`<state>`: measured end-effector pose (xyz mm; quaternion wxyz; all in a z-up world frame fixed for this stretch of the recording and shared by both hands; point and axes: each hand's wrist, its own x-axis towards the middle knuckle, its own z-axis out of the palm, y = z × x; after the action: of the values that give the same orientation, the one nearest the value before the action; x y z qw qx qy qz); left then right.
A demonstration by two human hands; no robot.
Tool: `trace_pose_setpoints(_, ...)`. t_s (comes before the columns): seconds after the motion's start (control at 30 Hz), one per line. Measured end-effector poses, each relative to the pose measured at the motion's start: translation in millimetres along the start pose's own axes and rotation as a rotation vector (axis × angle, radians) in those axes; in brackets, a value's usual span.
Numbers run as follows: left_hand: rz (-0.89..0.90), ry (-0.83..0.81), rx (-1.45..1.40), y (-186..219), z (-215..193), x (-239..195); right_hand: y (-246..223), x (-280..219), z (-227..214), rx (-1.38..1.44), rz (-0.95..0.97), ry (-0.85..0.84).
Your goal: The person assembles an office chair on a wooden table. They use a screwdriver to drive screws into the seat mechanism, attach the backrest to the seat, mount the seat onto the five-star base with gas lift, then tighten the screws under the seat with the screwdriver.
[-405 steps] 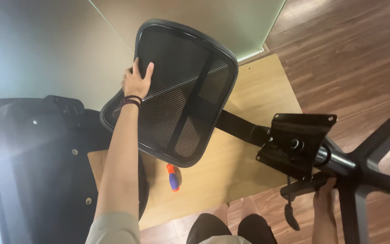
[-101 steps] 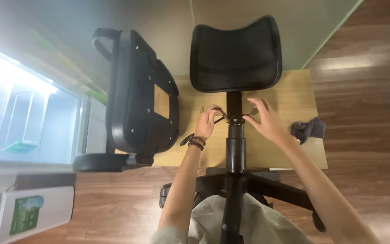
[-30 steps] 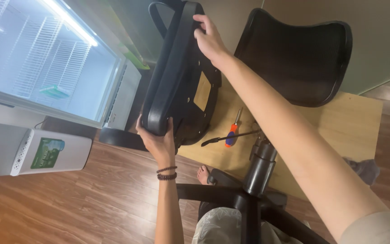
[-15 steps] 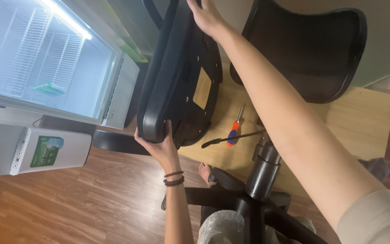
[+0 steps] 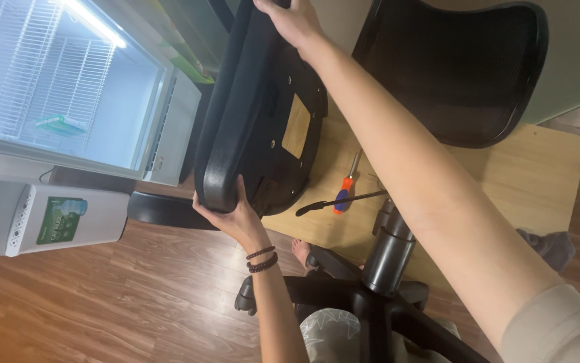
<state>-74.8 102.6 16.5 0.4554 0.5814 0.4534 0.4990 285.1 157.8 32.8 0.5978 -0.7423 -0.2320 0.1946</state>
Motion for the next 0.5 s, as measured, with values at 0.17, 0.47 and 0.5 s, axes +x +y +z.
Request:
trace_pose_setpoints(0.17, 0.034, -0.025, -0.071, 9, 1, -3, -17, -8, 1, 0.414, -0.083, 0.022)
trace_pose_setpoints(0.47, -0.002, -0.034, -0.085, 39, 0, -23, -55, -22, -21, 0.478, -0.014, 0.039)
trace_pose_setpoints(0.5, -0.004, -0.035, -0.086, 50, -3, -23, -63, -28, -27, 0.476, -0.014, 0.040)
